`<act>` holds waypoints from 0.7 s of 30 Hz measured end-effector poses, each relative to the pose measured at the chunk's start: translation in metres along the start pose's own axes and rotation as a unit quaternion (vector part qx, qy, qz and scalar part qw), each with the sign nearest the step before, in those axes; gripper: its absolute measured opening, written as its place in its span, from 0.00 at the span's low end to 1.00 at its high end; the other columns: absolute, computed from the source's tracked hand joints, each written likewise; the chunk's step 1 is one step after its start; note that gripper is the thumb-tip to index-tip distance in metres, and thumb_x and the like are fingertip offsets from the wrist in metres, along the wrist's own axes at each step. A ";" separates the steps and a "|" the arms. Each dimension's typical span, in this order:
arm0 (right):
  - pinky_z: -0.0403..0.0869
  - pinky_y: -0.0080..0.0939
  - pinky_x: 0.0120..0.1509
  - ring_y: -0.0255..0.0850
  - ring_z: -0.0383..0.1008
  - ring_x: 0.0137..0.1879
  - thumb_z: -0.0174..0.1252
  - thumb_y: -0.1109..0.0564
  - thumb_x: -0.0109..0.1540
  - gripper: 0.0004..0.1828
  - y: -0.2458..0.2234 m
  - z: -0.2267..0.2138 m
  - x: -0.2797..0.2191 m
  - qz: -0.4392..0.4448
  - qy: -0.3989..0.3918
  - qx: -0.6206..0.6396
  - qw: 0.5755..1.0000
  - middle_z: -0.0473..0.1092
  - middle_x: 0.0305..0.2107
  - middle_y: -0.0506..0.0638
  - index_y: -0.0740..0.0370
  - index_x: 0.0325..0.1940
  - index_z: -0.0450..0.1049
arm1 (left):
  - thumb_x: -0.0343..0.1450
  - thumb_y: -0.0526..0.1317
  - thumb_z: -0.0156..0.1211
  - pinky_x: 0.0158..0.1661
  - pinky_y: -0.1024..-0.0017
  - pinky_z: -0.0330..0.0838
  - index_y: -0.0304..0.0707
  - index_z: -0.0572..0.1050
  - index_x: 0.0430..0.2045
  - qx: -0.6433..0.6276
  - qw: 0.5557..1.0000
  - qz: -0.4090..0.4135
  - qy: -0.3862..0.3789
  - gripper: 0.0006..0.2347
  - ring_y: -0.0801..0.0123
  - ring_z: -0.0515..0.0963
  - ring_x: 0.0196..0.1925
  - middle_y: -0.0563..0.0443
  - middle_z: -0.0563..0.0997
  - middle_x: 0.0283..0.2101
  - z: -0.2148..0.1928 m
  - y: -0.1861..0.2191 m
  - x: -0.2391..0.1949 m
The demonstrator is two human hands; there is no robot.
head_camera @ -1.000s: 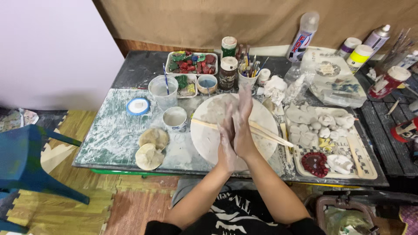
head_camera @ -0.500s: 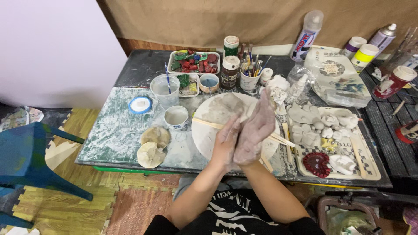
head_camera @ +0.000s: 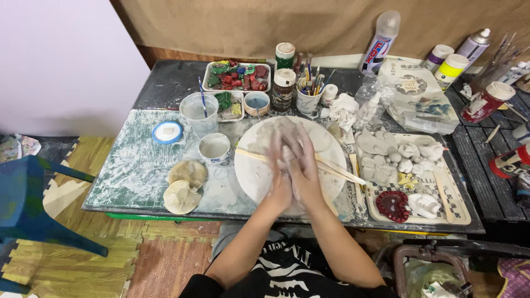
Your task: The person kneads and shapes a lump of gray clay on a white plate using both hands and wooden modeling tools. They repeatedly flatten, roll, and smooth the clay, occasionally using the tools to refine the surface and edges.
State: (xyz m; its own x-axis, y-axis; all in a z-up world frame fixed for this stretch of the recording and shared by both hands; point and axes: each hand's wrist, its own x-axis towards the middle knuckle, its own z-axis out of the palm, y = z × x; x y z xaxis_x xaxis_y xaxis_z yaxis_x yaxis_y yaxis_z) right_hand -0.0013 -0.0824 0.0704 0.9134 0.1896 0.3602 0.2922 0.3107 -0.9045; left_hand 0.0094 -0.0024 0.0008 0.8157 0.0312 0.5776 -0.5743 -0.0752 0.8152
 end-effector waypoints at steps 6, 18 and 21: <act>0.54 0.51 0.87 0.49 0.57 0.82 0.39 0.52 0.77 0.25 0.003 -0.004 -0.007 -0.098 -0.089 -0.173 0.976 0.57 0.76 0.59 0.59 0.79 0.55 | 0.85 0.56 0.34 0.79 0.55 0.37 0.40 0.41 0.76 0.270 0.952 0.084 0.119 0.28 0.47 0.36 0.84 0.36 0.34 0.81 0.009 -0.001 -0.002; 0.52 0.53 0.84 0.49 0.50 0.83 0.45 0.34 0.69 0.49 0.028 -0.020 -0.013 0.011 -0.041 0.152 0.988 0.32 0.81 0.54 0.51 0.83 0.25 | 0.84 0.58 0.23 0.79 0.46 0.32 0.26 0.57 0.71 0.071 0.989 0.092 -0.087 0.31 0.35 0.44 0.83 0.30 0.59 0.76 -0.005 0.053 0.002; 0.61 0.51 0.67 0.48 0.60 0.65 0.50 0.38 0.66 0.47 0.026 -0.023 -0.012 0.081 0.016 0.116 0.990 0.45 0.68 0.55 0.53 0.79 0.33 | 0.80 0.60 0.14 0.79 0.43 0.33 0.33 0.76 0.50 0.056 0.979 0.152 -0.126 0.36 0.44 0.69 0.75 0.44 0.83 0.56 0.000 0.043 0.007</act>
State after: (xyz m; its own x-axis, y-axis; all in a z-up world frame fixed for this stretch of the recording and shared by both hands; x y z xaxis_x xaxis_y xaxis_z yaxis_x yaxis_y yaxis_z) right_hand 0.0018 -0.0984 0.0374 0.9523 0.2262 0.2047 0.0724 0.4841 -0.8720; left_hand -0.0096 -0.0054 0.0398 0.6073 -0.2559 0.7522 -0.7936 -0.1511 0.5894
